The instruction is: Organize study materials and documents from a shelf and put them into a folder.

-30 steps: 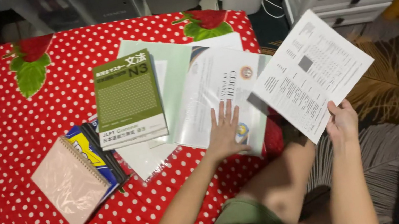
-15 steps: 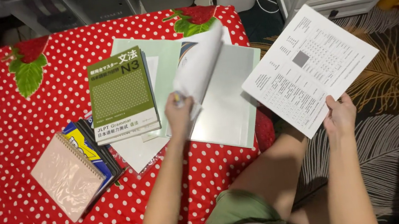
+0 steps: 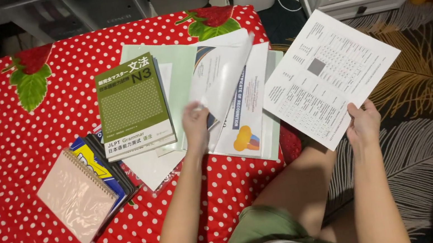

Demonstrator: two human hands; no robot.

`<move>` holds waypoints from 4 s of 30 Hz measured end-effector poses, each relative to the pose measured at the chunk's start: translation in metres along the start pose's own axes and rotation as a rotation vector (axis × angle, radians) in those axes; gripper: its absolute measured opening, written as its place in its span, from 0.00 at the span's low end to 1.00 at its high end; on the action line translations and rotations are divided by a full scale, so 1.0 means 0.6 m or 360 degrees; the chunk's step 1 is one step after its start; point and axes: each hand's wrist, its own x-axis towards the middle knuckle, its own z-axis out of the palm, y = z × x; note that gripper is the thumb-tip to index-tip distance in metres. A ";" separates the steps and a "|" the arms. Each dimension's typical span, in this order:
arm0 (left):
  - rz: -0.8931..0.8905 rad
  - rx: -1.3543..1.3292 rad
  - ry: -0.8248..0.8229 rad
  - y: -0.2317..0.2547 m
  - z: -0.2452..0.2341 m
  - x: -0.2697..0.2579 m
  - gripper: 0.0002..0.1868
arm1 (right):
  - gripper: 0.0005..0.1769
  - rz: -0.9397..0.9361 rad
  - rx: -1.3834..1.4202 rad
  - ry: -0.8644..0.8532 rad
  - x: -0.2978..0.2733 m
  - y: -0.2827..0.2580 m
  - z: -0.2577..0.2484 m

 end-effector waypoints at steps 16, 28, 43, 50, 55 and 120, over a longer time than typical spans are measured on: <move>0.1066 0.1560 -0.0320 0.046 0.072 -0.165 0.62 | 0.21 0.0102 -0.0055 -0.0266 -0.048 0.041 0.158; 0.1405 0.1691 -0.0352 -0.040 -0.006 -0.126 0.17 | 0.35 0.0057 -0.0715 -0.0202 -0.068 0.023 0.201; 0.0850 0.0010 0.0590 0.064 -0.200 0.005 0.16 | 0.26 0.0099 -0.0571 -0.0332 -0.102 0.055 0.291; 0.0595 -0.0452 0.0898 0.033 -0.355 0.071 0.13 | 0.27 -0.0278 -0.0709 -0.0772 -0.063 0.182 0.391; 0.0703 -0.0136 0.0863 -0.011 -0.450 0.163 0.26 | 0.26 -0.0089 -0.0955 -0.0826 -0.084 0.203 0.492; 0.1179 0.1849 -0.0251 -0.022 -0.038 0.130 0.34 | 0.21 0.0062 0.0005 -0.0190 0.063 0.076 0.136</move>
